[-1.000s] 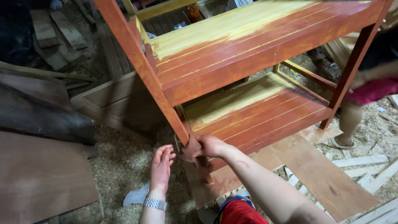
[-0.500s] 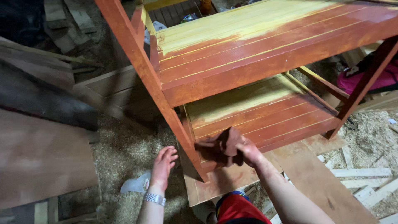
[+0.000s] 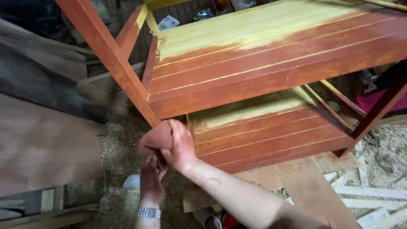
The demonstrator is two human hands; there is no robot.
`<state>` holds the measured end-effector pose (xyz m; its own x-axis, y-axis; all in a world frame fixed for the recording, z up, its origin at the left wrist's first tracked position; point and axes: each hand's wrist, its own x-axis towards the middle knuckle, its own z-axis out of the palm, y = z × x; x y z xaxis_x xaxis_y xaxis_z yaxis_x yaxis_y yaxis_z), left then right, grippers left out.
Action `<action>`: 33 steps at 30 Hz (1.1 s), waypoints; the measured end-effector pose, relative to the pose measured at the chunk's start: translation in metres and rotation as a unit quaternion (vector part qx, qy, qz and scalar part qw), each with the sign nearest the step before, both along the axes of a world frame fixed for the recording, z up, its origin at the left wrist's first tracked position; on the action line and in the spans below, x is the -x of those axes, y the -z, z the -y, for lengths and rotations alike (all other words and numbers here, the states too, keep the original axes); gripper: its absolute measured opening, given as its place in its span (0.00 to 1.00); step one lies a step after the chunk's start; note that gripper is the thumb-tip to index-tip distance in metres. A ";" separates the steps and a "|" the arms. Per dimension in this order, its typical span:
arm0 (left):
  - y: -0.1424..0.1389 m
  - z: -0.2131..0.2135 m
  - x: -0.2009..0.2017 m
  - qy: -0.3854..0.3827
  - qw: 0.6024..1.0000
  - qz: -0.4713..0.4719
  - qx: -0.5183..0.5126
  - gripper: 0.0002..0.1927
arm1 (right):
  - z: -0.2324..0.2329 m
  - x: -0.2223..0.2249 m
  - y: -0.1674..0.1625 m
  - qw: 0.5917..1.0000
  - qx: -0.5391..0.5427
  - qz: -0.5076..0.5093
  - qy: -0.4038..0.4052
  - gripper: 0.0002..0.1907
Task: The person wipes a reddish wood stain onto the unfinished yellow wood surfaces of a wooden furniture frame using a cloth, rubbing the stain across the shelf boards and edges by hand to coat the bare wood.
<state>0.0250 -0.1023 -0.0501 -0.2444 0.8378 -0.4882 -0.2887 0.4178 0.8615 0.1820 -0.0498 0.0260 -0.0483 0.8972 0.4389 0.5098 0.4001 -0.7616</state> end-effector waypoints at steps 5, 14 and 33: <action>0.010 0.014 0.005 -0.018 1.000 0.006 -0.009 0.21 | 0.032 -0.024 0.050 0.994 0.053 0.007 -0.100 0.56; 0.002 0.031 -0.012 -0.051 0.998 -0.021 -0.034 0.23 | 0.064 -0.106 0.133 0.933 0.330 0.043 -0.140 0.28; -0.139 0.028 -0.039 -0.163 0.961 -0.069 -0.214 0.20 | 0.020 -0.093 -0.164 0.920 -0.389 0.043 -0.034 0.26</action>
